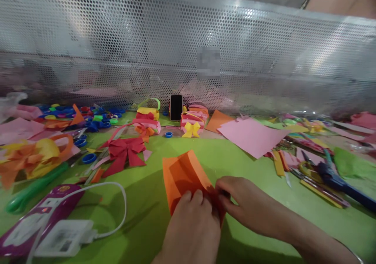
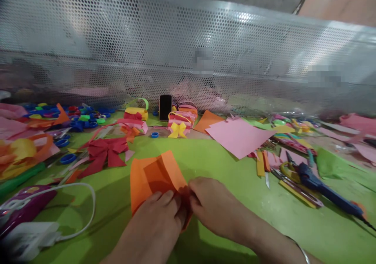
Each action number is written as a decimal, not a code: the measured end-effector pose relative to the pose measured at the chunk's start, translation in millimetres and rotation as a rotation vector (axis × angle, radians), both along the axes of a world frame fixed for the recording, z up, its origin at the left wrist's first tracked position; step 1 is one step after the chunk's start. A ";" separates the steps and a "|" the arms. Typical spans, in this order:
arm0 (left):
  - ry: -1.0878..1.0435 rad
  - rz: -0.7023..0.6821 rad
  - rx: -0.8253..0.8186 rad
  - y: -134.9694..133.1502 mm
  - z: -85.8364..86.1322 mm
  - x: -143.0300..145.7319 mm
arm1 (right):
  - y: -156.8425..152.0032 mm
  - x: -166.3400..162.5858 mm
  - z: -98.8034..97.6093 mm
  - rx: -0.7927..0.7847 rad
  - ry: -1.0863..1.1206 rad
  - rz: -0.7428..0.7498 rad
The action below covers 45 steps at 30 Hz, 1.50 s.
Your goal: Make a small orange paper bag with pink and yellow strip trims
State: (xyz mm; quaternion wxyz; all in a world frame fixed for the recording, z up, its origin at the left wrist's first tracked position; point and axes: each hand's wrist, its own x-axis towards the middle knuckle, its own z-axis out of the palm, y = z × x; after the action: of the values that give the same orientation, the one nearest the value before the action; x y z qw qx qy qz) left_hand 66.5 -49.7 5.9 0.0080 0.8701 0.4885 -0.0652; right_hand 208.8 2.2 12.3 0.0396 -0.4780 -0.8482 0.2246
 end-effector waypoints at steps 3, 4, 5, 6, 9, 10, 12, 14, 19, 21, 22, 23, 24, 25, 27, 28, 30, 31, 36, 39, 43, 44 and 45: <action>-0.033 0.041 0.083 0.6 6.8 -2.9 | 3.4 -3.7 0.0 0.088 0.105 -0.055; -0.044 0.077 0.099 1.7 9.5 -4.2 | 4.9 -5.0 0.1 0.121 0.157 -0.075; -0.052 0.117 0.108 3.3 11.9 -5.3 | 6.7 -6.2 -0.4 0.153 0.208 -0.092; -0.055 0.154 0.113 5.3 13.6 -6.4 | 8.5 -7.3 -1.5 0.180 0.253 -0.104; -0.045 0.203 0.100 12.0 13.6 -8.1 | 14.7 -10.1 -10.5 0.221 0.288 -0.114; -0.035 0.207 0.083 13.6 12.5 -8.3 | 16.8 -11.0 -14.8 0.224 0.273 -0.115; -0.006 0.229 0.036 14.7 10.3 -7.9 | 20.3 -12.6 -23.1 0.221 0.240 -0.121; 0.012 0.261 -0.007 12.4 9.9 -6.6 | 21.8 -13.6 -28.5 0.212 0.231 -0.125; -0.025 0.291 -0.047 0.3 14.1 3.5 | 18.6 -11.4 -28.3 0.164 0.238 -0.098; -0.021 0.307 -0.027 -2.2 14.6 8.6 | 17.9 -9.6 -26.9 0.148 0.249 -0.083; -0.020 0.316 -0.013 -2.6 14.4 10.6 | 18.1 -8.9 -26.5 0.139 0.257 -0.074; -0.022 0.323 0.004 -2.5 13.7 12.1 | 18.5 -8.3 -26.2 0.130 0.266 -0.064; -0.026 0.326 0.019 -2.1 12.8 13.0 | 19.2 -7.9 -26.0 0.120 0.278 -0.052; -0.028 0.323 0.027 -1.5 11.4 13.1 | 19.9 -7.6 -25.7 0.109 0.292 -0.039; -0.023 0.299 0.042 -0.6 7.1 11.8 | 21.2 -7.3 -25.2 0.075 0.326 -0.014; -0.018 0.285 0.056 -0.5 4.2 10.6 | 21.6 -7.2 -25.1 0.054 0.345 -0.006; -0.004 0.271 0.101 -1.3 -2.9 8.1 | 22.0 -7.2 -25.0 0.020 0.379 -0.004; -0.001 0.273 0.127 -2.2 -6.8 7.0 | 21.9 -7.3 -25.2 0.011 0.394 -0.011; -0.076 0.338 0.203 -7.1 -19.2 5.6 | 18.8 -9.7 -23.9 0.016 0.451 -0.047; -0.226 0.441 0.181 -6.6 -16.0 3.3 | 14.1 -12.2 -20.1 0.014 0.471 -0.034; -0.436 0.624 0.175 -1.8 -7.4 -3.8 | 6.0 -16.0 -16.7 0.006 0.509 -0.006; -0.485 0.655 0.161 -0.4 -5.7 -5.5 | 4.2 -16.7 -16.6 0.017 0.508 -0.002; -0.531 0.672 0.148 0.9 -4.5 -7.0 | 2.7 -17.1 -16.7 0.034 0.500 0.000</action>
State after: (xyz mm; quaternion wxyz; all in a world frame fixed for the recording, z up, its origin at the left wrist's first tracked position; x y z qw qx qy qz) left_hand 59.5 -48.8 1.4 0.0920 0.6476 0.7289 0.2023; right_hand 191.8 4.9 -4.4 0.2564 -0.4067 -0.8157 0.3215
